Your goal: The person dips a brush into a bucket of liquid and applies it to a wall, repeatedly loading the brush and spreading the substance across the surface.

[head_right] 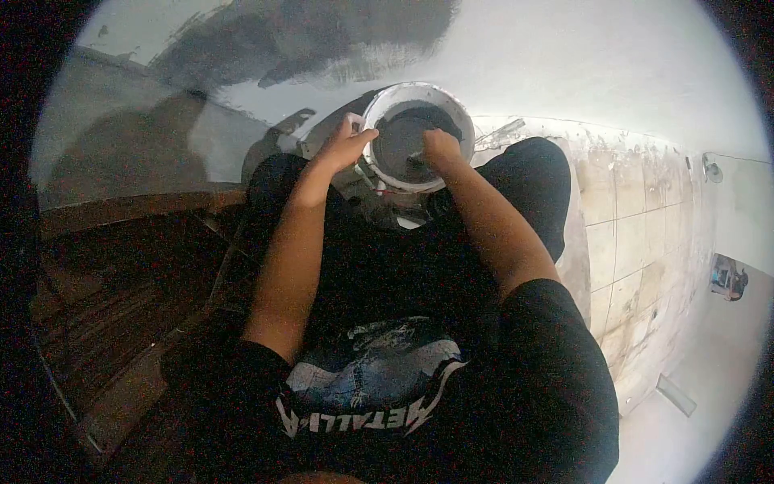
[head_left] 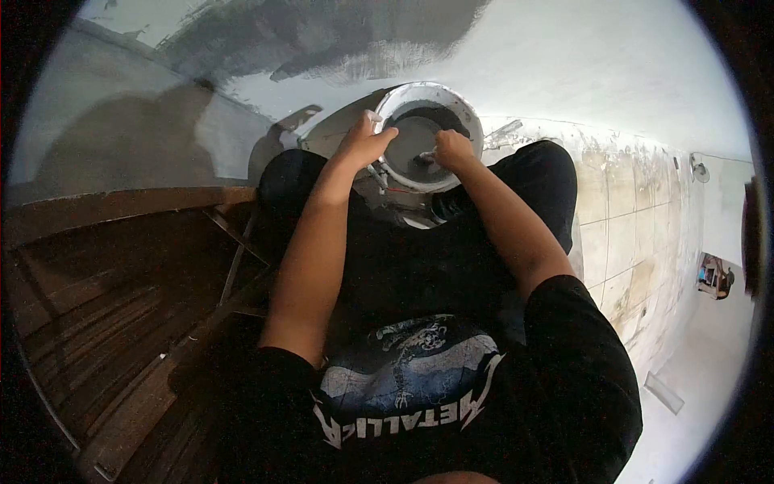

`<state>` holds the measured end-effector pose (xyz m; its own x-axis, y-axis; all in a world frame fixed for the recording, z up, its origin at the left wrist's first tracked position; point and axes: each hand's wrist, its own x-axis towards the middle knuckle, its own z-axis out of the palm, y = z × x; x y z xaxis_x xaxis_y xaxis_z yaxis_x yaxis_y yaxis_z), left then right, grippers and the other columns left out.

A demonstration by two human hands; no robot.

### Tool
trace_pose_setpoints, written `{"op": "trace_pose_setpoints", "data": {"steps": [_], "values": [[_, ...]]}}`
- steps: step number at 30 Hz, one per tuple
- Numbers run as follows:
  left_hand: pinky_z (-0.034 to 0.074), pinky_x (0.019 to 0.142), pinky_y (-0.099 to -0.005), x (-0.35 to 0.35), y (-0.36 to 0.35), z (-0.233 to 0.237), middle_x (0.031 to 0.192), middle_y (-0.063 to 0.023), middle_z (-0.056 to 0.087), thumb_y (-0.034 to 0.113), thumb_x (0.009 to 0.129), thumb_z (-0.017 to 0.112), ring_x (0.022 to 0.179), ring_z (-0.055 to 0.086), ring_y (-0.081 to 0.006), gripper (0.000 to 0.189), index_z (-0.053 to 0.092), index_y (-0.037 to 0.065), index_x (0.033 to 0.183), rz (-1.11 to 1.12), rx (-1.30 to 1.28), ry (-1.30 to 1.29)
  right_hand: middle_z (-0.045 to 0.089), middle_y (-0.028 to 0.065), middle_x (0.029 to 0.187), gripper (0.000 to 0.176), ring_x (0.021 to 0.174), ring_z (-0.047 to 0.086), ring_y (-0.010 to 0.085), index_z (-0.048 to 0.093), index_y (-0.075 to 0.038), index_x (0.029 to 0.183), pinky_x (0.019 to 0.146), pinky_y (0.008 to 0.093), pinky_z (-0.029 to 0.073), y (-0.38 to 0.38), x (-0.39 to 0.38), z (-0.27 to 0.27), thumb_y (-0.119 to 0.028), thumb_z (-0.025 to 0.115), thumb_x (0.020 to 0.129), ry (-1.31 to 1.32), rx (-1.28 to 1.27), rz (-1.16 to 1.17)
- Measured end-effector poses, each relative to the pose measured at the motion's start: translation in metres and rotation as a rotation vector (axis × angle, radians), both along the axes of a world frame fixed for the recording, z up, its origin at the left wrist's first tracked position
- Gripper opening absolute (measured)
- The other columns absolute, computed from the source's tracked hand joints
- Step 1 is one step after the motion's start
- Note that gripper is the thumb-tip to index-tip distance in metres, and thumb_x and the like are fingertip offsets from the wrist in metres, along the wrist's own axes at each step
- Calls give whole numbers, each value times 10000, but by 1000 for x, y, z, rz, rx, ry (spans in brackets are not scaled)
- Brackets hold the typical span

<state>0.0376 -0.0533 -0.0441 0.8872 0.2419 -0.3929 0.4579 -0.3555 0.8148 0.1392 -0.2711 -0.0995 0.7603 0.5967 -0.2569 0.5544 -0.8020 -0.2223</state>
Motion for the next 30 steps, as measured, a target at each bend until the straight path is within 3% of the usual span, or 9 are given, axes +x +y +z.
{"op": "trace_pose_setpoints", "data": {"steps": [3,16,25,30], "values": [[445,891,-400,2,1,-4,1148,-238,570,393,797,637,1038,589,-337,595,446,-8,1193,45,-25,33,652,219,882,311,859,645,379,651,-7,850,740,445,526,2,-2,14,-284,732,733,42,-20,-9],[430,911,-404,1,4,0,1163,-255,556,355,794,601,1083,558,-363,541,471,-12,1169,58,-45,51,652,205,948,335,901,640,364,656,-16,915,783,433,520,9,-3,17,-306,727,762,108,-144,17],[435,893,-393,0,3,-3,1137,-254,561,352,795,600,1059,569,-344,506,468,1,1133,67,-68,33,657,224,910,383,882,642,373,660,9,889,783,440,518,4,-1,6,-342,722,750,87,-76,7],[438,874,-391,-1,6,9,1060,-220,589,365,791,598,1002,582,-337,474,478,29,1103,65,39,57,659,234,914,373,908,639,375,690,-22,911,792,446,514,0,10,-2,-339,724,718,59,55,-199]]}}
